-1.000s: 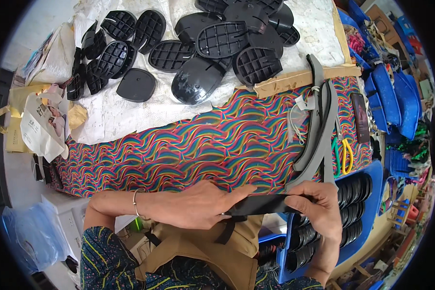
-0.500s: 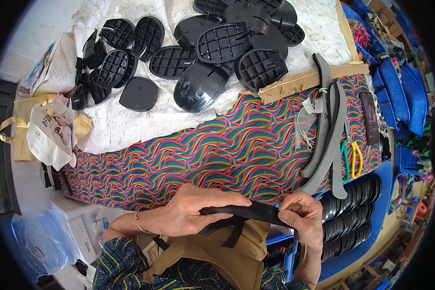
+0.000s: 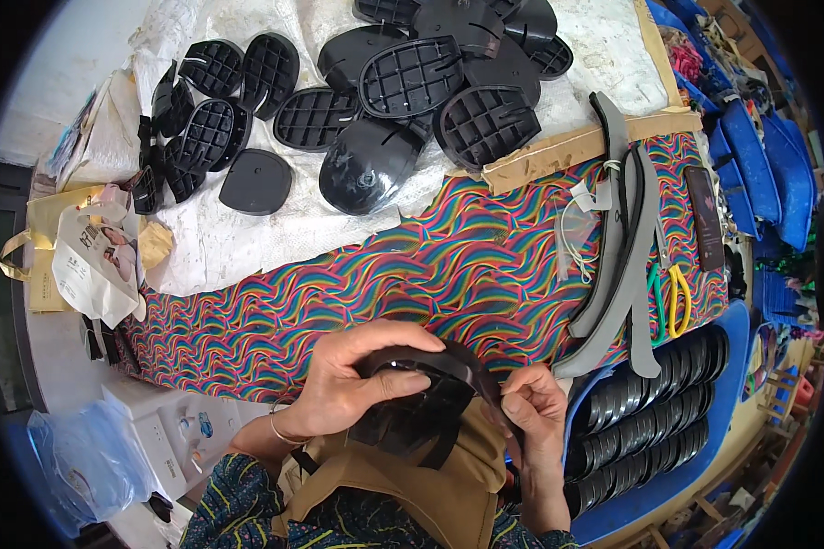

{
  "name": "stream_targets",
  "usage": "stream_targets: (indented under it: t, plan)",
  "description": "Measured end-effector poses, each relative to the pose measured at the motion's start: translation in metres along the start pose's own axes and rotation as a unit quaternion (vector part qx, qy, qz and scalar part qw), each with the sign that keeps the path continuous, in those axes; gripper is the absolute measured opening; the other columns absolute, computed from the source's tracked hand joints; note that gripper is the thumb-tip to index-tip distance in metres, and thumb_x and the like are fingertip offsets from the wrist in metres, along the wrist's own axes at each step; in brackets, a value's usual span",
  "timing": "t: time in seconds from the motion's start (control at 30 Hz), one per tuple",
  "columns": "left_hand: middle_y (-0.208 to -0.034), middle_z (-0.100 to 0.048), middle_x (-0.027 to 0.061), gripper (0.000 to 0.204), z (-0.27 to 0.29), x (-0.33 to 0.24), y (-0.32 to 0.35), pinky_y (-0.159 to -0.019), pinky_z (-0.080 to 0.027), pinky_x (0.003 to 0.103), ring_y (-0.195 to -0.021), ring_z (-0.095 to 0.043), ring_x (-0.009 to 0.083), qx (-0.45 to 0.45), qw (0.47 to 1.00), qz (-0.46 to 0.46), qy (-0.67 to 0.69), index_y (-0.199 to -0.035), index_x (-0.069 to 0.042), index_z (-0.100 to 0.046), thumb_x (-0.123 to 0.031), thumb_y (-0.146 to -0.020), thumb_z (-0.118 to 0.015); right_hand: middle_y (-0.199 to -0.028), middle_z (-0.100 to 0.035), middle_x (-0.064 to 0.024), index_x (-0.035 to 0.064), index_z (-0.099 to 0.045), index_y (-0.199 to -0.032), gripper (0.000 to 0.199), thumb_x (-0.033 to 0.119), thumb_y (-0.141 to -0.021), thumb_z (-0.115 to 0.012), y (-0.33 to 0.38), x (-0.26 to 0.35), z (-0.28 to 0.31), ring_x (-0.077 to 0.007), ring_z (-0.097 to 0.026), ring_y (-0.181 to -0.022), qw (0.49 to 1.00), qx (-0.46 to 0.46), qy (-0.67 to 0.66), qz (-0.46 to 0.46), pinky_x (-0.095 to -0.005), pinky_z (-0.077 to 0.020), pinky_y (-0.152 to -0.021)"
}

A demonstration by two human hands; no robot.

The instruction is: The person assembles black rubber slippers by hand. They pick up a sole and a strap, align the strap with the sole, and press them together to form a complete slipper. The person repeats this process for multiple units, placing the finished slippers on a pile.

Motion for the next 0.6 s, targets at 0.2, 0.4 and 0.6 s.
stream_targets:
  t: [0.2, 0.4, 0.6]
  plan:
    - [-0.110, -0.068, 0.0083, 0.033, -0.003, 0.009, -0.008, -0.087, -0.053, 0.027, -0.100, -0.066, 0.0135, -0.052, 0.998, -0.001, 0.019, -0.118, 0.000, -0.065, 0.001, -0.086, -0.072, -0.078, -0.061, -0.0024, 0.0047, -0.054, -0.100, 0.015, 0.007, -0.093, -0.067, -0.001, -0.026, -0.016, -0.0077, -0.053, -0.064, 0.997, -0.033, -0.064, 0.017, -0.0221, -0.0424, -0.059]
    - [-0.110, -0.068, 0.0090, 0.032, -0.010, 0.012, -0.015, -0.086, -0.053, 0.028, -0.099, -0.066, 0.0136, -0.101, 0.994, -0.019, 0.035, -0.119, 0.000, -0.065, 0.000, -0.087, -0.070, -0.095, -0.063, -0.0052, 0.0059, -0.052, -0.102, 0.018, 0.012, -0.094, -0.067, -0.012, -0.041, -0.023, -0.0101, -0.058, -0.084, 0.986, -0.022, -0.152, 0.062, -0.0292, -0.0488, -0.083]
    - [-0.110, -0.067, 0.0069, 0.033, -0.020, -0.001, -0.025, -0.088, -0.051, 0.027, -0.099, -0.064, 0.0128, -0.097, 0.994, -0.052, 0.026, -0.120, 0.000, -0.064, 0.001, -0.087, -0.068, -0.106, -0.064, -0.0070, 0.0041, -0.053, -0.109, 0.017, 0.012, -0.097, -0.063, -0.027, -0.024, -0.024, -0.0141, -0.062, -0.098, 0.992, -0.044, -0.091, 0.077, -0.0314, -0.0504, -0.090]
Point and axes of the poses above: each hand's wrist, its own y-axis away from the middle knuckle, its own z-axis out of the back of the hand, x = y × z, the point moved 6 cm from there along -y, towards the middle knuckle
